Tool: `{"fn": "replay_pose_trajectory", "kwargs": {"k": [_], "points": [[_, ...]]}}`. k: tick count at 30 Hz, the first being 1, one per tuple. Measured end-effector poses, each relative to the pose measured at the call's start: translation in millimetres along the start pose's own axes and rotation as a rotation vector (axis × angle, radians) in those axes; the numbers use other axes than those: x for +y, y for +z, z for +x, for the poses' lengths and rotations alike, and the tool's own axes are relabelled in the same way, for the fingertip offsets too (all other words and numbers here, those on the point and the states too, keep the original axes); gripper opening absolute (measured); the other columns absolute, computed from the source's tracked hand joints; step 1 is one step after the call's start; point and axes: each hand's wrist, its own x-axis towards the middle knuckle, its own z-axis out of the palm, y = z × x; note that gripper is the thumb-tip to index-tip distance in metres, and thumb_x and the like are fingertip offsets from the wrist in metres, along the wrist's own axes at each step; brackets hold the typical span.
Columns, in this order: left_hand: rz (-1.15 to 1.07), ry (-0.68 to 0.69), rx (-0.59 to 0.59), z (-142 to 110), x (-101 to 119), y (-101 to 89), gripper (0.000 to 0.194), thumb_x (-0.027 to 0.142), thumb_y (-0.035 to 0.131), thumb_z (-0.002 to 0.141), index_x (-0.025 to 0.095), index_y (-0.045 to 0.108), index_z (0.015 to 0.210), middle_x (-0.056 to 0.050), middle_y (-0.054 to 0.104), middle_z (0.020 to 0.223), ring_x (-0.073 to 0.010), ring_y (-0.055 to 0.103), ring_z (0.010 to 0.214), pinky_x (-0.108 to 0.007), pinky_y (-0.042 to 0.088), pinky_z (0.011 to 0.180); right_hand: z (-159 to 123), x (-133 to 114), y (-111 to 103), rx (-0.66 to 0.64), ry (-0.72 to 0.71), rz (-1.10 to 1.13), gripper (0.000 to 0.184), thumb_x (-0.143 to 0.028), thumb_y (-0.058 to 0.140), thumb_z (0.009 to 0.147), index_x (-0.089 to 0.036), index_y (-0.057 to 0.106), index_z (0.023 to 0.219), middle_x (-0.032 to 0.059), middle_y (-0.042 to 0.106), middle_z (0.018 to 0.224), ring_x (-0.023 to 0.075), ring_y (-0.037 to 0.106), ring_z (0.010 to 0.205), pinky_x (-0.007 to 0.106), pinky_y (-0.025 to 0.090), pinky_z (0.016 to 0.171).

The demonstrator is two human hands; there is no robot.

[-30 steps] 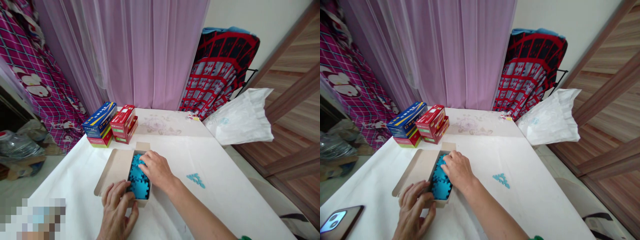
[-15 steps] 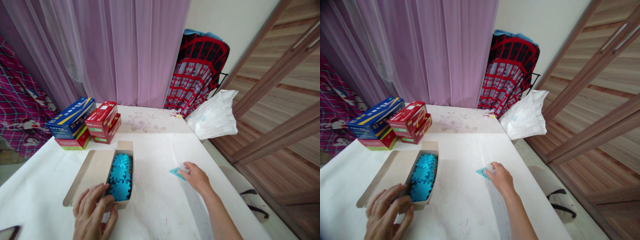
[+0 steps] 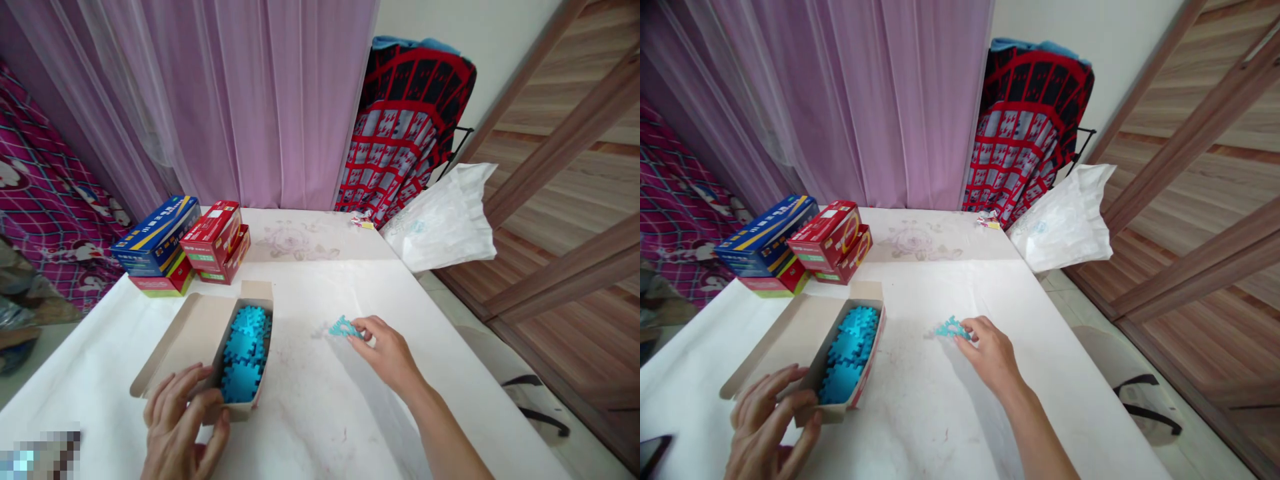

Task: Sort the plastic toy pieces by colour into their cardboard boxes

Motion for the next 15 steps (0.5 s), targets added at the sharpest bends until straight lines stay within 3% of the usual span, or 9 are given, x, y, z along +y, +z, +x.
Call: {"fn": "replay_pose_trajectory", "kwargs": {"k": [3,7,11,15], "points": [[-0.034,-0.017,-0.040,-2,0,-4.4,0.012,0.019,0.057,0.079,0.024,0.056,0.090,-0.012,0.057,0.118,-0.0278,0.052,0.113,-0.046,0.036,0.099,26,-44,-1,-0.065,-0.333,0.104,0.021,-0.031,0.060,0.089,-0.025,0.070,0.106,0.0037,0.068,0.099,0.0158,0.064,0.086,0.027,0.049,0.079],[-0.047,-0.049,-0.067,-5,2,-5.7,0.014,0.017,0.057,0.078,0.023,0.057,0.090,-0.010,0.056,0.119,-0.0267,0.051,0.117,-0.045,0.036,0.102,62,-101,12,-0.216,-0.698,0.000,0.022,-0.031,0.066,0.089,-0.025,0.070,0.111,0.0040,0.066,0.100,0.0161,0.061,0.091,0.027,0.046,0.078],[-0.043,-0.060,-0.058,-5,3,-4.8,0.015,0.016,0.058,0.077,0.023,0.058,0.090,-0.010,0.057,0.118,-0.0256,0.052,0.116,-0.045,0.035,0.104,82,-133,35,-0.370,-0.888,-0.131,0.020,-0.035,0.071,0.086,-0.026,0.072,0.104,0.0030,0.065,0.102,0.0156,0.057,0.091,0.026,0.043,0.078],[-0.057,-0.085,-0.060,-7,4,-3.9,0.014,0.016,0.058,0.077,0.023,0.058,0.089,-0.009,0.058,0.118,-0.0247,0.053,0.116,-0.045,0.036,0.105,89,-143,52,-0.457,-0.975,-0.220,0.024,-0.037,0.070,0.087,-0.028,0.071,0.108,0.0037,0.062,0.106,0.0167,0.055,0.096,0.027,0.042,0.079]]}}
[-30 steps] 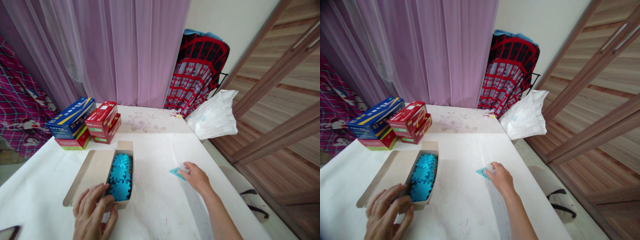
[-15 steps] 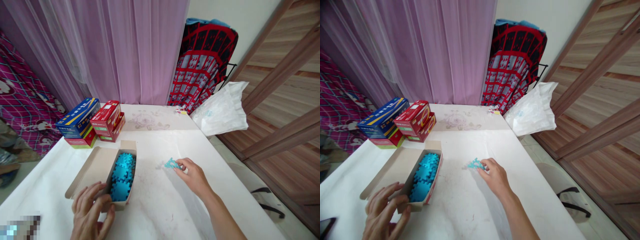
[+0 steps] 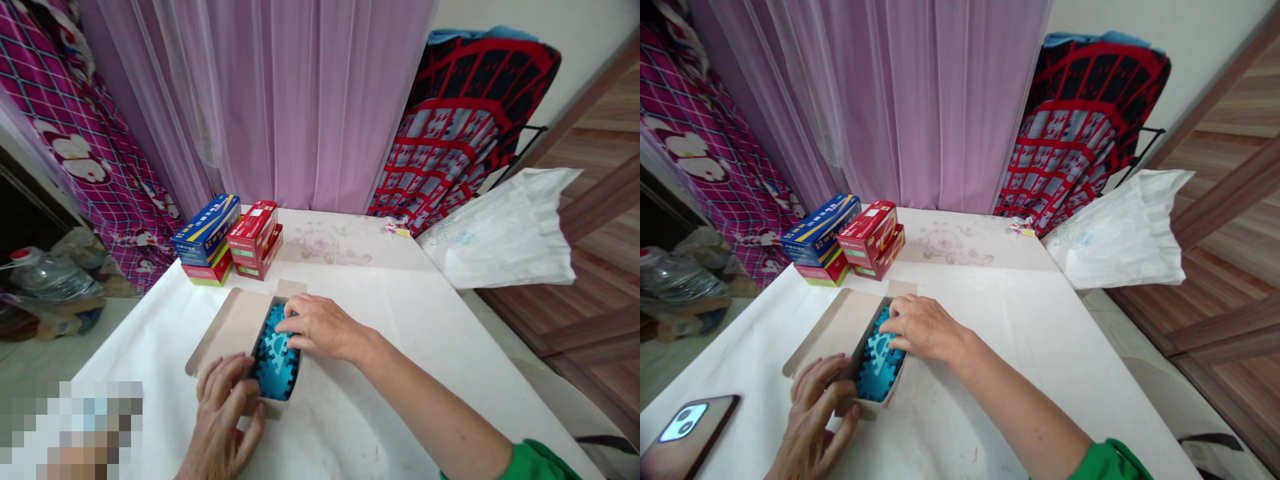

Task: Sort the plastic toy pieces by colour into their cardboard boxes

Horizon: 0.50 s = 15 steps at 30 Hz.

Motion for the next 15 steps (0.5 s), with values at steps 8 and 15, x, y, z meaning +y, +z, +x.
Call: {"fn": "replay_pose_trajectory", "kwargs": {"k": [8,15], "points": [[0.005,-0.032,-0.014,-1,2,2.4,0.016,0.017,0.058,0.076,0.024,0.057,0.091,-0.008,0.058,0.119,-0.0243,0.053,0.116,-0.045,0.034,0.106,-16,12,2,0.165,0.189,0.045,0.028,-0.023,0.064,0.090,-0.028,0.069,0.117,0.0036,0.063,0.106,0.0159,0.056,0.095,0.027,0.044,0.081],[0.014,-0.016,-0.002,-1,4,2.6,0.015,0.016,0.057,0.077,0.024,0.058,0.090,-0.009,0.059,0.118,-0.0243,0.052,0.116,-0.045,0.033,0.106,-13,-9,5,0.086,0.093,0.006,0.024,-0.017,0.057,0.092,-0.029,0.075,0.098,0.0036,0.064,0.109,0.0171,0.054,0.097,0.029,0.043,0.080]]}}
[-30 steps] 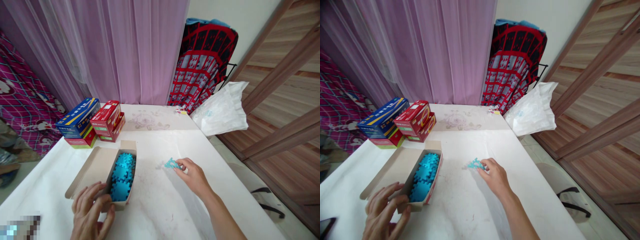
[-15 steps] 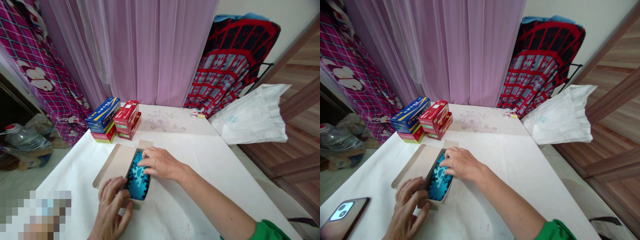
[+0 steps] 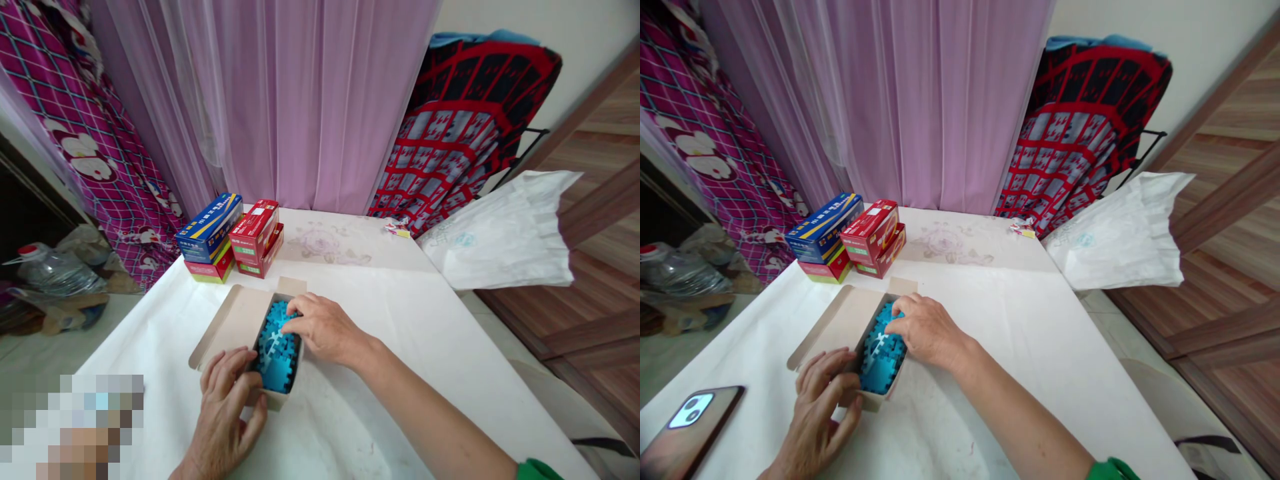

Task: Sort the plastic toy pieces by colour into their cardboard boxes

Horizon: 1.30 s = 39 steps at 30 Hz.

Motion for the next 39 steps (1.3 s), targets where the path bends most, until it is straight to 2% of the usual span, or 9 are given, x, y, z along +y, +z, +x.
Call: {"fn": "replay_pose_trajectory", "kwargs": {"k": [5,16,19,23,26,29,33,36,39], "points": [[0.021,0.014,-0.002,3,1,-2.6,0.015,0.017,0.057,0.077,0.024,0.057,0.090,-0.008,0.059,0.117,-0.0235,0.052,0.115,-0.044,0.034,0.105,12,-13,5,-0.135,-0.020,-0.089,0.015,-0.026,0.061,0.091,-0.027,0.076,0.091,0.0035,0.065,0.113,0.0193,0.052,0.098,0.030,0.042,0.078],[0.037,0.017,0.014,5,1,-1.0,0.015,0.017,0.057,0.076,0.025,0.058,0.089,-0.008,0.061,0.116,-0.0236,0.055,0.114,-0.044,0.033,0.105,7,-13,12,-0.106,-0.031,-0.055,0.021,-0.020,0.059,0.090,-0.030,0.077,0.094,0.0031,0.065,0.113,0.0185,0.053,0.097,0.030,0.043,0.078],[0.066,0.025,0.020,5,3,-4.0,0.018,0.017,0.058,0.077,0.025,0.058,0.093,-0.009,0.060,0.118,-0.0243,0.054,0.115,-0.046,0.031,0.107,2,-7,6,0.016,0.051,0.029,0.027,-0.013,0.056,0.089,-0.029,0.077,0.094,0.0037,0.066,0.109,0.0182,0.056,0.098,0.030,0.045,0.082],[0.148,-0.067,0.107,-7,5,-11.7,0.017,0.020,0.058,0.080,0.025,0.059,0.097,-0.011,0.059,0.120,-0.0275,0.055,0.116,-0.050,0.034,0.105,-3,18,-2,0.259,0.300,0.165,0.033,-0.008,0.049,0.087,-0.024,0.074,0.101,0.0048,0.069,0.104,0.0181,0.060,0.099,0.030,0.047,0.088],[0.226,-0.244,0.171,-27,0,-18.2,0.014,0.028,0.058,0.084,0.025,0.060,0.097,-0.011,0.064,0.113,-0.0290,0.060,0.105,-0.049,0.045,0.091,3,41,5,0.343,0.576,0.371,0.031,-0.016,0.049,0.089,-0.023,0.069,0.111,0.0050,0.072,0.108,0.0180,0.064,0.101,0.032,0.047,0.091],[0.178,-0.445,0.095,-50,-8,-24.1,0.019,0.038,0.058,0.085,0.027,0.062,0.100,-0.007,0.070,0.106,-0.0255,0.067,0.092,-0.038,0.054,0.069,15,56,23,0.324,0.770,0.803,0.032,-0.028,0.048,0.093,-0.022,0.064,0.120,0.0067,0.071,0.114,0.0169,0.066,0.100,0.032,0.050,0.086],[-0.004,-0.582,-0.073,-72,-12,-26.4,0.026,0.045,0.057,0.086,0.029,0.064,0.106,-0.003,0.074,0.098,-0.0208,0.072,0.078,-0.028,0.054,0.050,21,55,42,0.301,0.789,1.255,0.049,-0.057,0.044,0.093,-0.017,0.069,0.107,0.0099,0.073,0.102,0.0175,0.068,0.090,0.031,0.051,0.079],[0.004,-0.582,-0.178,-82,-8,-18.4,0.032,0.047,0.058,0.085,0.030,0.066,0.111,-0.003,0.075,0.103,-0.0220,0.073,0.083,-0.031,0.059,0.058,11,47,47,0.285,0.735,1.333,0.066,-0.076,0.046,0.083,-0.015,0.072,0.094,0.0094,0.074,0.088,0.0188,0.068,0.083,0.033,0.050,0.080],[0.037,-0.561,-0.236,-86,1,-2.5,0.037,0.051,0.059,0.083,0.029,0.067,0.113,-0.005,0.075,0.109,-0.0254,0.072,0.095,-0.038,0.061,0.070,-8,37,47,0.302,0.714,1.305,0.077,-0.086,0.047,0.073,-0.015,0.072,0.090,0.0106,0.073,0.088,0.0213,0.068,0.084,0.035,0.049,0.081]]}}
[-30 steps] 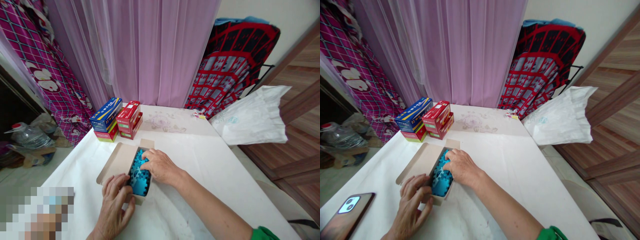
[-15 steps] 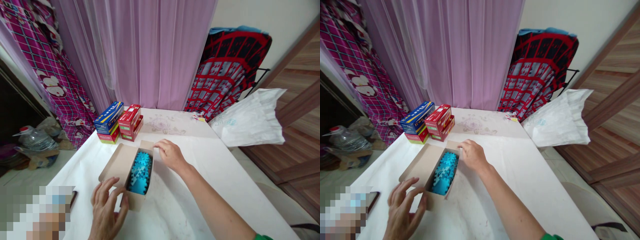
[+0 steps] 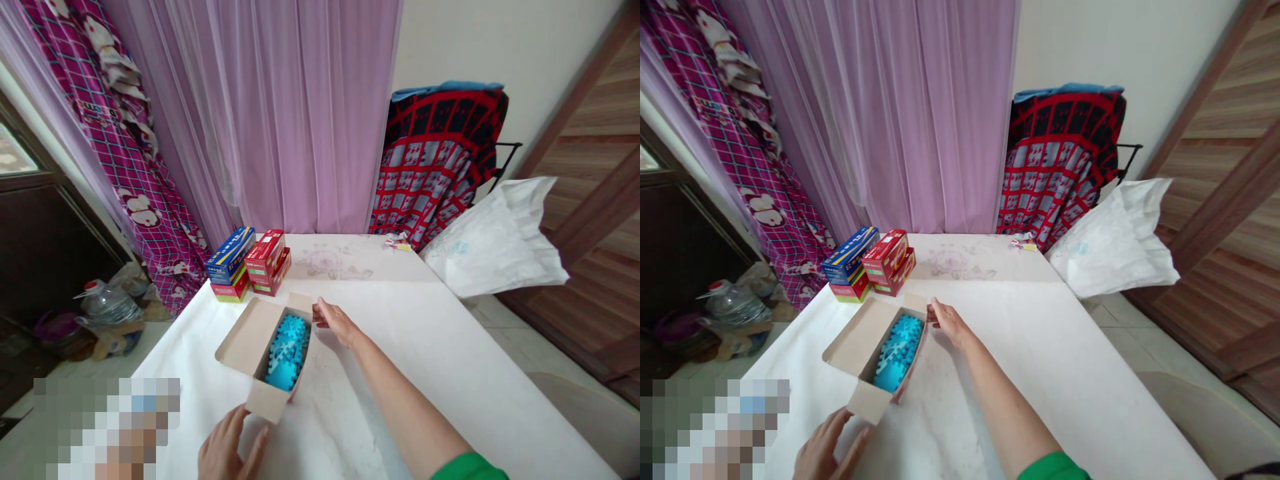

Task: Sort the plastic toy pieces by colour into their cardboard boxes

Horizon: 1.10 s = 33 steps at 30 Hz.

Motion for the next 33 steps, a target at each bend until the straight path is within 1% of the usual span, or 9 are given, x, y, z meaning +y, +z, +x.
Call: {"fn": "replay_pose_trajectory", "kwargs": {"k": [5,10,12,17,21,24,27,29,33], "points": [[-0.064,-0.060,0.093,2,29,17.6,0.047,0.061,0.053,0.082,0.025,0.070,0.108,-0.010,0.074,0.107,-0.0300,0.070,0.095,-0.046,0.057,0.075,-50,13,-7,0.068,-0.100,-0.061,0.076,-0.085,0.041,0.077,-0.017,0.072,0.094,0.0105,0.073,0.096,0.0250,0.066,0.094,0.036,0.049,0.084],[-0.195,-0.119,-0.003,35,48,3.9,0.052,0.069,0.049,0.078,0.022,0.070,0.083,-0.010,0.072,0.084,-0.0297,0.069,0.082,-0.046,0.055,0.075,-108,29,-5,0.208,-0.224,-0.170,0.058,-0.072,0.041,0.088,-0.019,0.066,0.083,0.0074,0.070,0.088,0.0234,0.063,0.089,0.034,0.050,0.083],[-0.219,-0.098,-0.032,51,49,-2.4,0.052,0.069,0.047,0.078,0.022,0.069,0.083,-0.009,0.072,0.084,-0.0283,0.069,0.083,-0.043,0.055,0.074,-125,34,-3,0.229,-0.239,-0.183,0.054,-0.069,0.040,0.090,-0.020,0.064,0.083,0.0068,0.069,0.085,0.0229,0.063,0.086,0.032,0.050,0.081],[-0.227,-0.047,-0.065,68,48,-9.1,0.049,0.066,0.048,0.080,0.022,0.066,0.090,-0.007,0.072,0.093,-0.0248,0.070,0.091,-0.038,0.056,0.079,-138,36,-3,0.203,-0.243,-0.169,0.051,-0.065,0.041,0.092,-0.020,0.064,0.088,0.0075,0.070,0.088,0.0231,0.065,0.088,0.030,0.050,0.081],[-0.161,-0.057,-0.022,49,47,-22.4,0.047,0.065,0.050,0.080,0.023,0.066,0.093,-0.008,0.073,0.098,-0.0256,0.069,0.093,-0.039,0.056,0.079,-137,36,-4,0.214,-0.265,-0.187,0.052,-0.064,0.041,0.093,-0.019,0.066,0.092,0.0086,0.071,0.090,0.0231,0.065,0.087,0.030,0.050,0.080],[0.045,-0.020,0.028,29,59,-42.8,0.045,0.064,0.050,0.082,0.027,0.068,0.100,-0.006,0.073,0.096,-0.0247,0.070,0.087,-0.040,0.054,0.079,-137,40,-4,0.207,-0.284,-0.171,0.052,-0.062,0.042,0.093,-0.018,0.068,0.096,0.0098,0.072,0.093,0.0226,0.066,0.088,0.029,0.051,0.080],[0.262,0.019,-0.138,26,90,-62.1,0.045,0.060,0.041,0.090,0.032,0.065,0.116,-0.002,0.073,0.083,-0.0206,0.070,0.074,-0.036,0.053,0.077,-137,44,-4,0.199,-0.294,-0.145,0.050,-0.060,0.044,0.094,-0.017,0.069,0.099,0.0113,0.073,0.098,0.0231,0.066,0.094,0.029,0.051,0.082],[0.420,-0.020,-0.344,37,115,-69.5,0.053,0.056,0.035,0.093,0.030,0.053,0.136,-0.003,0.073,0.074,-0.0252,0.071,0.073,-0.039,0.052,0.074,-137,45,-5,0.204,-0.294,-0.142,0.049,-0.059,0.044,0.094,-0.017,0.069,0.098,0.0112,0.073,0.097,0.0232,0.066,0.093,0.028,0.051,0.081],[0.581,0.013,-0.584,69,151,-70.5,0.069,0.060,0.038,0.092,0.018,0.041,0.146,-0.015,0.075,0.093,-0.0352,0.071,0.094,-0.046,0.052,0.079,-138,42,-6,0.216,-0.314,-0.165,0.047,-0.058,0.043,0.095,-0.018,0.068,0.091,0.0086,0.072,0.089,0.0212,0.066,0.084,0.027,0.050,0.077]]}}
